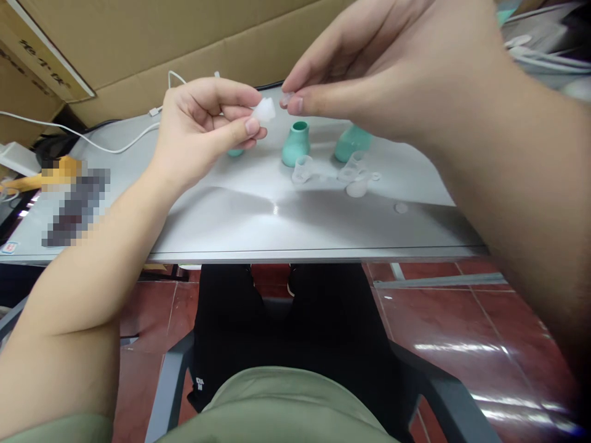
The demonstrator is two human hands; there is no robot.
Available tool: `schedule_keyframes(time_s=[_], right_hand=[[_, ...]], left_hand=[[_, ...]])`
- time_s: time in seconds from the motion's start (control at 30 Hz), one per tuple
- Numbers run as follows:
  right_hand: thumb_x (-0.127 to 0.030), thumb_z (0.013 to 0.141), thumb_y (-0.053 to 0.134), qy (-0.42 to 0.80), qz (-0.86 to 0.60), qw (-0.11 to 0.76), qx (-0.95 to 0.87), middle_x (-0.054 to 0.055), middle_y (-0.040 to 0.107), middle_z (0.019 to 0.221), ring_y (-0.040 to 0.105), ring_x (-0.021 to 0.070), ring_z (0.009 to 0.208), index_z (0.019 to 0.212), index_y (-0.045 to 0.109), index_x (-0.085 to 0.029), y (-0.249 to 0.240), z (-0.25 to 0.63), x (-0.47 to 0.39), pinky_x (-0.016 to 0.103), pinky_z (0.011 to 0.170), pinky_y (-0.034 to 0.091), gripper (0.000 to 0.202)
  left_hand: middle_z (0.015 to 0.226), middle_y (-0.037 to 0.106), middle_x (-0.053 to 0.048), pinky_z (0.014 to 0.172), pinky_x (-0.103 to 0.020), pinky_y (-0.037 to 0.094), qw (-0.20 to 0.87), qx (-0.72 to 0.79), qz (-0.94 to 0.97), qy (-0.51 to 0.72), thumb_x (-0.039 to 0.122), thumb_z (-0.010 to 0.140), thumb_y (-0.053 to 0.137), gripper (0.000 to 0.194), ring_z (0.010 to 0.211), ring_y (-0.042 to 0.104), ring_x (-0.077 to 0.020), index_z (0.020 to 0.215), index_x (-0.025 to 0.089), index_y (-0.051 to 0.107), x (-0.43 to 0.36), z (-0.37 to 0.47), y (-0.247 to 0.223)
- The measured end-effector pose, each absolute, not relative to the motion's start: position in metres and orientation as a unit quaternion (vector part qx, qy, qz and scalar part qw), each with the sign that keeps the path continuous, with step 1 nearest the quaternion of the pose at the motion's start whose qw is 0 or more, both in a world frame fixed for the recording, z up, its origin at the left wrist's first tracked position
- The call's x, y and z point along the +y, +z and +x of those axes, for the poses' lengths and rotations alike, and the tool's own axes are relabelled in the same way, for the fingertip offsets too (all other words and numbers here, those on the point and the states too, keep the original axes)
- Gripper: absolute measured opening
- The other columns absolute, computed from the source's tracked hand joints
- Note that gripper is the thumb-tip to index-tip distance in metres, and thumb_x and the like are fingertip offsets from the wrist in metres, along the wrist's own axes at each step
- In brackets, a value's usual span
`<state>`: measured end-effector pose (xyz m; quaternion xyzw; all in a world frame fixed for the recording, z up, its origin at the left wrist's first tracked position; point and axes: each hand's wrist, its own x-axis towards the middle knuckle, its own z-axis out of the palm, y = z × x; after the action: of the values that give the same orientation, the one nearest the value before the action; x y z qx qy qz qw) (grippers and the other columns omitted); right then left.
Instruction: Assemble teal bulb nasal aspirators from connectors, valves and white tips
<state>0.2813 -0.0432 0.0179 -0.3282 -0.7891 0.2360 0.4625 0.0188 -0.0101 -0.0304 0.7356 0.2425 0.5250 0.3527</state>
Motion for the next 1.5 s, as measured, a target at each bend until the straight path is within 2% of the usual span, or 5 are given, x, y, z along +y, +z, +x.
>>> schedule_keyframes(time_s=[0.2, 0.37, 0.57, 0.93, 1.5], right_hand=[[-0.021, 0.089, 0.091, 0.237, -0.304, 0.455, -0.803, -0.005, 0.075, 0.083, 0.060, -0.0011, 0.071, 0.101, 0.087, -0.018, 0.016, 0.280, -0.033, 0.016, 0.064, 0.044, 0.013], [-0.024, 0.094, 0.085, 0.228, -0.298, 0.465, -0.802, -0.006, 0.078, 0.087, 0.063, -0.0024, 0.076, 0.103, 0.087, -0.015, 0.015, 0.279, -0.041, 0.012, 0.071, 0.047, 0.013], [-0.024, 0.093, 0.086, 0.214, -0.289, 0.477, -0.802, -0.008, 0.077, 0.082, 0.060, -0.0036, 0.074, 0.098, 0.088, -0.017, 0.015, 0.276, -0.046, 0.006, 0.067, 0.045, 0.009], [-0.018, 0.094, 0.084, 0.241, -0.289, 0.495, -0.783, -0.007, 0.082, 0.088, 0.070, -0.0014, 0.077, 0.097, 0.087, -0.014, 0.016, 0.270, -0.050, 0.007, 0.070, 0.052, 0.006], [-0.028, 0.095, 0.087, 0.218, -0.292, 0.452, -0.814, -0.003, 0.075, 0.083, 0.056, -0.0012, 0.072, 0.099, 0.086, -0.013, 0.013, 0.276, -0.043, 0.014, 0.064, 0.043, 0.015]], left_hand=[[0.096, 0.088, -0.004, 0.076, -0.038, 0.077, 0.373, 0.193, 0.737, 0.530, 0.016, 0.089, 0.101, 0.027, 0.082, 0.087, -0.0211, 0.109, 0.011, 0.085, -0.019, 0.021, -0.026], [0.098, 0.085, -0.003, 0.086, -0.054, 0.079, 0.364, 0.242, 0.743, 0.508, 0.050, 0.076, 0.111, 0.057, 0.087, 0.088, -0.0272, 0.110, 0.015, 0.082, -0.018, 0.024, -0.023], [0.092, 0.087, -0.002, 0.074, -0.036, 0.078, 0.372, 0.191, 0.731, 0.539, 0.042, 0.078, 0.112, 0.042, 0.081, 0.088, -0.0218, 0.103, 0.020, 0.087, -0.018, 0.028, -0.026], [0.100, 0.083, -0.008, 0.095, -0.057, 0.073, 0.324, 0.273, 0.736, 0.528, 0.079, 0.075, 0.103, 0.076, 0.100, 0.086, -0.0335, 0.114, 0.018, 0.079, -0.016, 0.025, -0.034], [0.090, 0.088, -0.001, 0.072, -0.036, 0.075, 0.333, 0.211, 0.734, 0.553, 0.043, 0.074, 0.113, 0.040, 0.079, 0.086, -0.0222, 0.098, 0.024, 0.088, -0.020, 0.029, -0.027]])
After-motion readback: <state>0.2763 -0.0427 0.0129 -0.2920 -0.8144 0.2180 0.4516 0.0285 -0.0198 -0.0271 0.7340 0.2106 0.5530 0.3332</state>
